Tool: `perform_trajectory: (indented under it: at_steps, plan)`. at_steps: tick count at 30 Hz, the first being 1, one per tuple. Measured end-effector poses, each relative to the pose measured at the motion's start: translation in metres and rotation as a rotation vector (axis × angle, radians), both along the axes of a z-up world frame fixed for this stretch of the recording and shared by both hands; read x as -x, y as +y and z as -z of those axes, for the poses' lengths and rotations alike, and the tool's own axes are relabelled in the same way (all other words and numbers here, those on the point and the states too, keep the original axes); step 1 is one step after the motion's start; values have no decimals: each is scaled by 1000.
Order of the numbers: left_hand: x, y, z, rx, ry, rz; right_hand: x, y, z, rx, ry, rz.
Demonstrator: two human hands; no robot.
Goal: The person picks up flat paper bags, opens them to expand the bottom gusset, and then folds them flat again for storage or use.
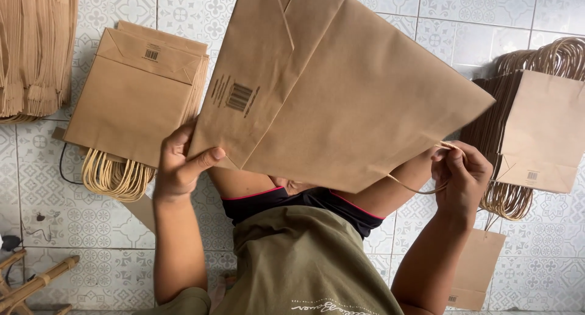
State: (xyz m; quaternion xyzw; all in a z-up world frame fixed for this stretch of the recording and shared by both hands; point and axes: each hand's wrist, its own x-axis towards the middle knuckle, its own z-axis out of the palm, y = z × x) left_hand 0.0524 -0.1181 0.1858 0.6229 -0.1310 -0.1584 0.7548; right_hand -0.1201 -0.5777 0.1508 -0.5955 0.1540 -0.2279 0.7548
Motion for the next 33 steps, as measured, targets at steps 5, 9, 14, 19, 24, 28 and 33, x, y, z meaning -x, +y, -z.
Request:
perform_trajectory:
  at_steps: [5,9,14,19,24,28,33]
  plan:
    - [-34,-17,-40,-418,-428,-73,-2,-15,4,487,-80,20]
    - [-55,-27,-25,-719,-1029,-276,-17,-4,-21,998,-11,86]
    - [-67,-38,-18,-614,-1089,-346,-26,12,-28,1091,38,113]
    - [-73,-40,-17,-522,-1061,-339,-22,10,-23,1090,35,122]
    - [-77,-40,-24,-404,-632,-184,-8,-1,3,850,36,142]
    - [-89,-31,17,-536,-372,-206,-7,3,0,552,-9,118]
    - [-87,-34,41,-305,-20,-179,-10,8,-18,-104,-122,-109]
